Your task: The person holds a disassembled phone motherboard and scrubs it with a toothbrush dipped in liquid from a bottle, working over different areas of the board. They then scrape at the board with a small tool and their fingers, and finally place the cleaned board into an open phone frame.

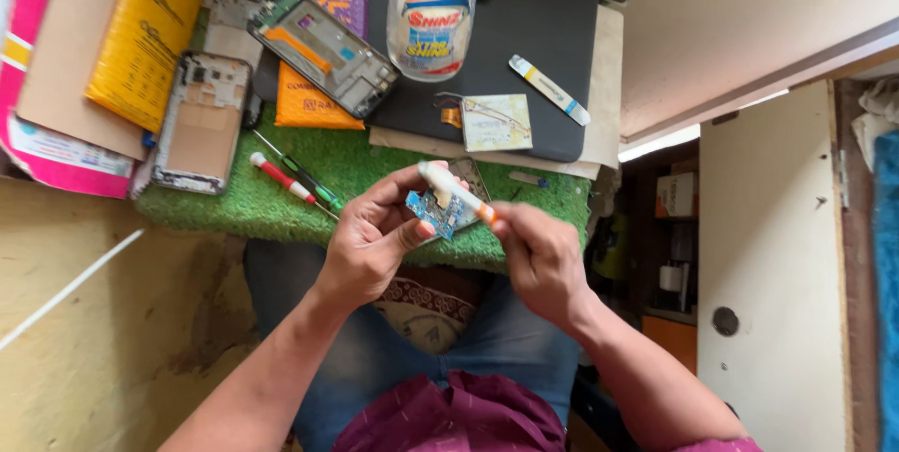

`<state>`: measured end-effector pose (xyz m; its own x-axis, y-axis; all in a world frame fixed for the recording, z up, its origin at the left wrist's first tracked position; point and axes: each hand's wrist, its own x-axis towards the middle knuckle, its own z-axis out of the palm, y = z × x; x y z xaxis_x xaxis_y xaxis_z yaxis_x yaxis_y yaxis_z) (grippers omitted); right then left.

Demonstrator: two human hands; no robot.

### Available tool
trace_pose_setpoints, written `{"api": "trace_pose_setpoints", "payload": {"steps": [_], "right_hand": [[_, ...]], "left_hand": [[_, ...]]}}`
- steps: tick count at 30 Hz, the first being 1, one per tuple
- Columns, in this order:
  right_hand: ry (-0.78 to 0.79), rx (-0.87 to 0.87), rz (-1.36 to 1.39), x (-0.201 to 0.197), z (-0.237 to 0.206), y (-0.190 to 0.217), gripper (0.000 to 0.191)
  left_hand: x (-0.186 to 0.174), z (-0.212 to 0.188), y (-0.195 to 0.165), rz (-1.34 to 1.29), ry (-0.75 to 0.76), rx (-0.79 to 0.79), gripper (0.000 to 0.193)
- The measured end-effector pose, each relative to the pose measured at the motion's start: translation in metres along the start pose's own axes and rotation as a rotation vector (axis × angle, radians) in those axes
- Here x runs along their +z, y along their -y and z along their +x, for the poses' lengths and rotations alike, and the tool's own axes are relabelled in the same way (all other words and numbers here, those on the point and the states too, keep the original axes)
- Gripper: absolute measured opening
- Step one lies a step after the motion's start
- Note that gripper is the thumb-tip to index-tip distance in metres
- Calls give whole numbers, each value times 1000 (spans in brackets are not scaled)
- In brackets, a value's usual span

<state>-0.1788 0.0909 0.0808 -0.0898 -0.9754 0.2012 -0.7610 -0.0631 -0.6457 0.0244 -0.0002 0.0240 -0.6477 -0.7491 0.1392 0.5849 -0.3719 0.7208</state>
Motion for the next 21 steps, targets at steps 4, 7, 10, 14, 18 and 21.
{"api": "trace_pose_setpoints", "payload": {"steps": [4,7,10,14,18,21], "right_hand": [[86,-111,94,-3,-1,0,13],[-13,-147,102,-2,0,-4,12],[72,-99,90,1,-3,-9,14],[47,-37,22,2,-4,-12,14],[139,-66,236,1,-4,-10,13],[-73,-104,54,0,-2,-8,12]], "left_hand": [[0,-1,-6,51,50,36,52],[0,-2,-7,50,53,3,52],[-1,-1,-6,79,33,-7,54],[1,-1,-6,138,18,-21,53],[3,-3,-11,66,55,4,55],[6,-2,-12,112,77,40,51]]}}
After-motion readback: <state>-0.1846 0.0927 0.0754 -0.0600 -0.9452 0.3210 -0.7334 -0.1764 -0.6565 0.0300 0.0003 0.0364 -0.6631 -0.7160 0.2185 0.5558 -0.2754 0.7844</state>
